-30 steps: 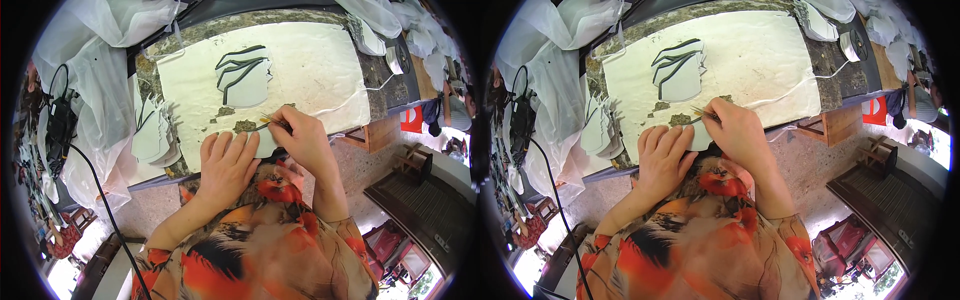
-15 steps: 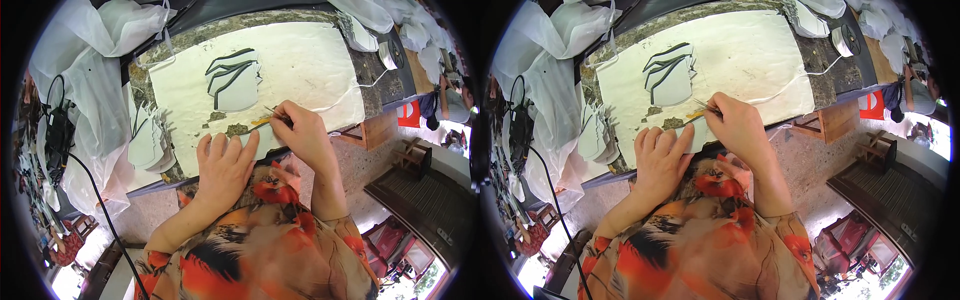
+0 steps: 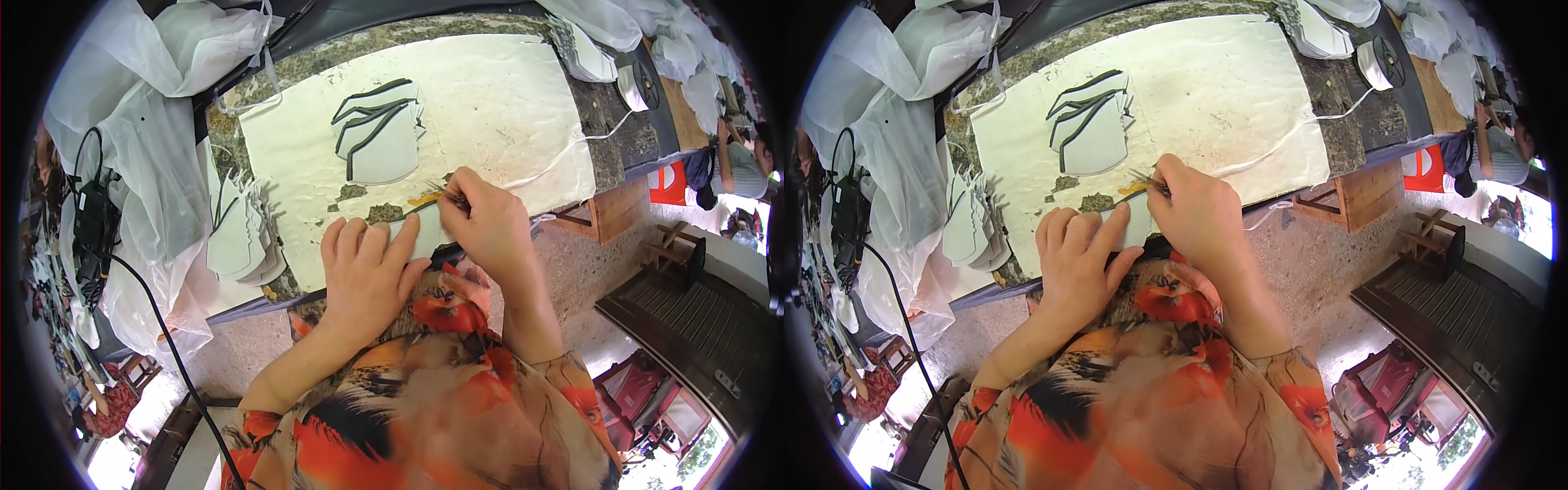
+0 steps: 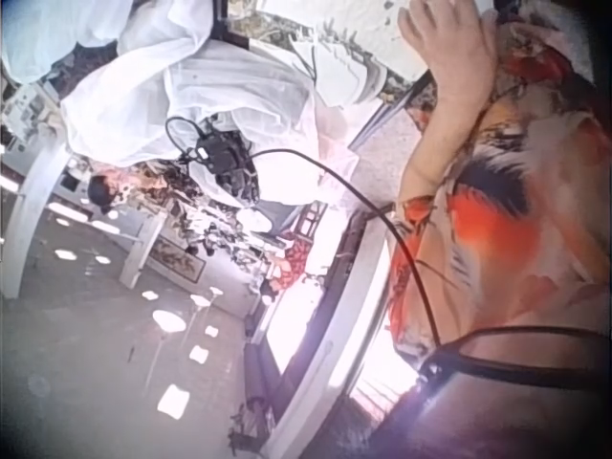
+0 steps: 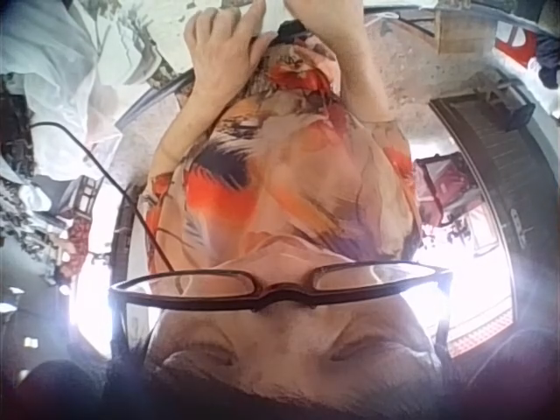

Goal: Trimming excess fabric and thread from pre-cut shoe upper components using small trimming shears.

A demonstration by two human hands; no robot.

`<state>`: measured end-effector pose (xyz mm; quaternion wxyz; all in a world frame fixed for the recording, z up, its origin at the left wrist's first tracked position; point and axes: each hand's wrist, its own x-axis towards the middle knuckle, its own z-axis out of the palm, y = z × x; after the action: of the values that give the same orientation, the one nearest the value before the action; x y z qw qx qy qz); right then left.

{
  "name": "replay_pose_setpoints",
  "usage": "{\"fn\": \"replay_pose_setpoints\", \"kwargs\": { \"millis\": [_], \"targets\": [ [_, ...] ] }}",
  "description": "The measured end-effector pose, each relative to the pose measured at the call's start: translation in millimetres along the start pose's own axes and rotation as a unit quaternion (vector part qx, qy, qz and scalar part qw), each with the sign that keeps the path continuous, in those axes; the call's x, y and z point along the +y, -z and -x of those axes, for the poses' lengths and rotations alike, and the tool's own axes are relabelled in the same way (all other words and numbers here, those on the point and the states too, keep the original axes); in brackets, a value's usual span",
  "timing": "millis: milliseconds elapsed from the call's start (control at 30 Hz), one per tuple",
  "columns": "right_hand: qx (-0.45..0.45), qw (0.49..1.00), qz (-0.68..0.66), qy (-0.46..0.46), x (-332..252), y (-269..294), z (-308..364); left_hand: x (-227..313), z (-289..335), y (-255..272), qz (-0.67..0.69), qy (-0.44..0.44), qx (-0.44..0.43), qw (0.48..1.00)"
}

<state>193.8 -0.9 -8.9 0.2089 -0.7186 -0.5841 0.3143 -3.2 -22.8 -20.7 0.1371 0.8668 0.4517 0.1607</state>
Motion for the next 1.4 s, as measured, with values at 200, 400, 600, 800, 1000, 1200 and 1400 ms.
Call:
{"fn": "replay_pose_setpoints", "kwargs": {
  "millis": [200, 400, 600, 800, 1000, 1200, 1400],
  "targets": [
    [-0.048, 0.988, -0.139, -0.042, 7.6, 12.3, 1.0, -2.9, 4.8, -12.2, 0.063, 0.055, 0.045, 0.995],
    [-0.175, 0.940, -0.283, -0.073, 6.3, 28.7, -0.7, -5.3, 4.2, -10.1, 0.087, 0.061, 0.054, 0.993],
    [-0.203, 0.914, -0.334, -0.105, 8.2, 23.0, -4.9, -17.0, -5.1, 9.7, 0.172, 0.058, 0.014, 0.983],
    [-0.205, 0.930, -0.297, -0.068, 3.6, 21.7, -2.2, -25.4, -13.1, 21.3, 0.265, 0.107, -0.036, 0.958],
    [-0.186, 0.900, -0.384, -0.093, 4.8, 18.1, 1.3, -29.0, -16.8, 33.6, 0.342, 0.126, -0.077, 0.928],
    [-0.209, 0.897, -0.376, -0.101, 8.8, 21.1, 0.0, -45.3, -13.2, 42.4, 0.508, 0.236, -0.162, 0.813],
    [-0.212, 0.893, -0.382, -0.107, 7.1, 20.8, 0.0, -43.6, -20.5, 53.1, 0.574, 0.263, -0.182, 0.754]
  ]
}}
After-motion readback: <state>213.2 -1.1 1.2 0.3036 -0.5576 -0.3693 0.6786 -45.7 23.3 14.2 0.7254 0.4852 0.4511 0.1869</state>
